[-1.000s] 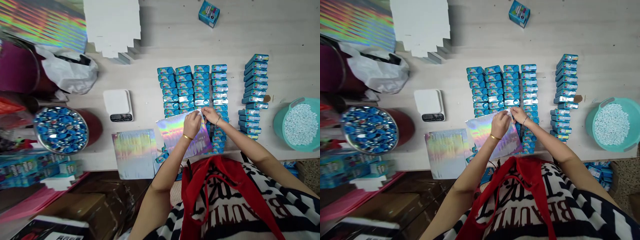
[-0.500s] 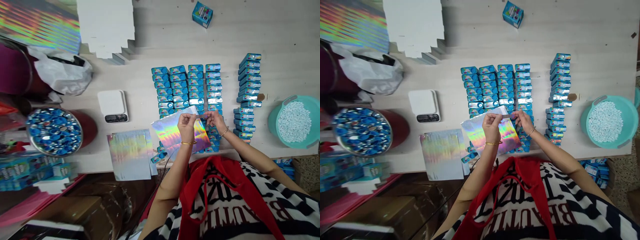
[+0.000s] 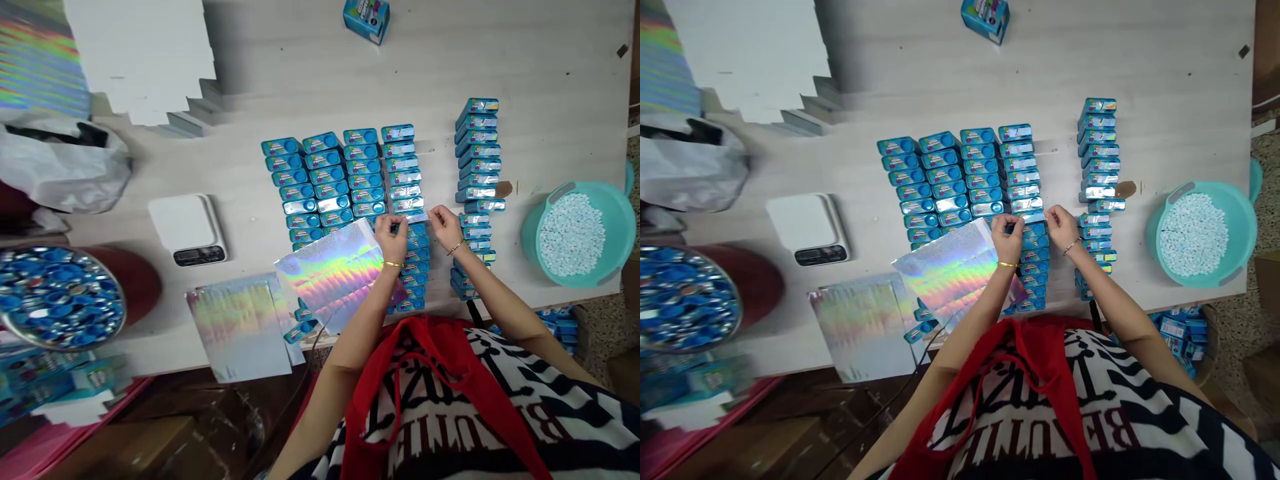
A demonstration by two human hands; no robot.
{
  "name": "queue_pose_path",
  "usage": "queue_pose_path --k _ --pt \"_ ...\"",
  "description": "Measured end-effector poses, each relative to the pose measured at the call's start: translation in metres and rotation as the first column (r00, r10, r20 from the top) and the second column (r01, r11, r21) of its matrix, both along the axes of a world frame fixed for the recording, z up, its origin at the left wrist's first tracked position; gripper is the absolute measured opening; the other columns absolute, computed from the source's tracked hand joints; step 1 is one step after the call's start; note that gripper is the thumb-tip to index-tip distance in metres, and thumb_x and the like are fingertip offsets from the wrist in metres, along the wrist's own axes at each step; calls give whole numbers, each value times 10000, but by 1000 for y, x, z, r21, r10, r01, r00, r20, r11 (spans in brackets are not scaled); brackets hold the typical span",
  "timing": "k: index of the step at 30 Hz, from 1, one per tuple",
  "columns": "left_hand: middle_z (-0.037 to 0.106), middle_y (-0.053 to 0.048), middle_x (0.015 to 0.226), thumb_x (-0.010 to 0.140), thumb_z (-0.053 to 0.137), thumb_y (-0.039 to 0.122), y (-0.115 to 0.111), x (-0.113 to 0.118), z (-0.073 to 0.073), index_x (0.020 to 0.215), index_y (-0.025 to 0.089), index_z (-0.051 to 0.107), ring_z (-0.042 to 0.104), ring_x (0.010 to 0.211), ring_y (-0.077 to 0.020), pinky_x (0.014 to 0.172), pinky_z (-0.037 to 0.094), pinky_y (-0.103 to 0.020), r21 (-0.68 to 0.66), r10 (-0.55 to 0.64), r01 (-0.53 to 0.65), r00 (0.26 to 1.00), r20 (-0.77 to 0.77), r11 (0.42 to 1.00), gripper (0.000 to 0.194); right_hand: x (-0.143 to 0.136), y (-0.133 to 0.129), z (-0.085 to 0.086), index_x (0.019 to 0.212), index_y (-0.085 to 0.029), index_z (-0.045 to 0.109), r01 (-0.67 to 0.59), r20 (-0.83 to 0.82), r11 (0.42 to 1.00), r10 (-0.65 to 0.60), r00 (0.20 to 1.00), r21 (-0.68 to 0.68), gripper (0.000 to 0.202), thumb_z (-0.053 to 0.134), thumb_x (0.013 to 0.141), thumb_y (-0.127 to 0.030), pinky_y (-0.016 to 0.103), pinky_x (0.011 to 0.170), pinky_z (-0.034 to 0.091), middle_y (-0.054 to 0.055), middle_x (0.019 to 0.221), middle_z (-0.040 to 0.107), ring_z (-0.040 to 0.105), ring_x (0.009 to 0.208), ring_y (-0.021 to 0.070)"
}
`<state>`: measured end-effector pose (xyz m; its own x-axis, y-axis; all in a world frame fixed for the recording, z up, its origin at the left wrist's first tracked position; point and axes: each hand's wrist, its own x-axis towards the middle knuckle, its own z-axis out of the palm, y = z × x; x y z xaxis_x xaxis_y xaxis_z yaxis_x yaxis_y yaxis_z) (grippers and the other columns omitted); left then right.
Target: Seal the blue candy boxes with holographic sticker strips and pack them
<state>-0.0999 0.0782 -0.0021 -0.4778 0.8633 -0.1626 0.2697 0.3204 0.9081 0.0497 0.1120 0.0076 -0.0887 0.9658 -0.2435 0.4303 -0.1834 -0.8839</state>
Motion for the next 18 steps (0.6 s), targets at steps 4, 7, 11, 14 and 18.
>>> queue_pose_path --k 4,7,11,14,18 --pt "606 -68 982 861 634 281 5 4 -4 785 207 620 565 1029 -237 962 414 -421 -100 -79 56 967 -241 993 107 4 3 -17 755 -231 480 -25 82 1000 23 996 17 395 469 940 -580 303 602 367 -4 654 499 445 605 159" --pt "613 -93 1029 893 597 310 5 6 -5 810 205 633 556 1051 -263 945 401 -440 -167 -139 86 929 -342 982 139 4 2 -24 757 -236 480 -31 111 999 28 993 31 384 449 949 -567 311 611 375 4 659 502 466 619 174" --pt "597 -114 1064 894 577 304 8 7 -5 819 198 636 543 1071 -296 913 395 -455 -228 -185 103 908 -375 968 143 4 4 -34 751 -240 477 -39 128 999 34 991 30 376 448 947 -560 307 625 380 9 663 515 483 649 183" --pt "591 -120 1077 874 583 296 11 8 -3 858 198 616 542 1077 -315 903 399 -467 -261 -203 102 896 -396 960 105 3 3 -43 779 -229 516 -27 110 1000 26 994 6 349 466 941 -533 304 635 393 11 688 542 499 652 177" --pt "590 -130 1100 829 635 294 13 5 -2 1039 190 542 550 1078 -313 886 410 -454 -248 -168 68 896 -410 966 252 3 -7 -50 1106 -192 598 81 75 997 -81 994 -4 364 502 925 -493 315 673 441 9 752 558 521 659 179"
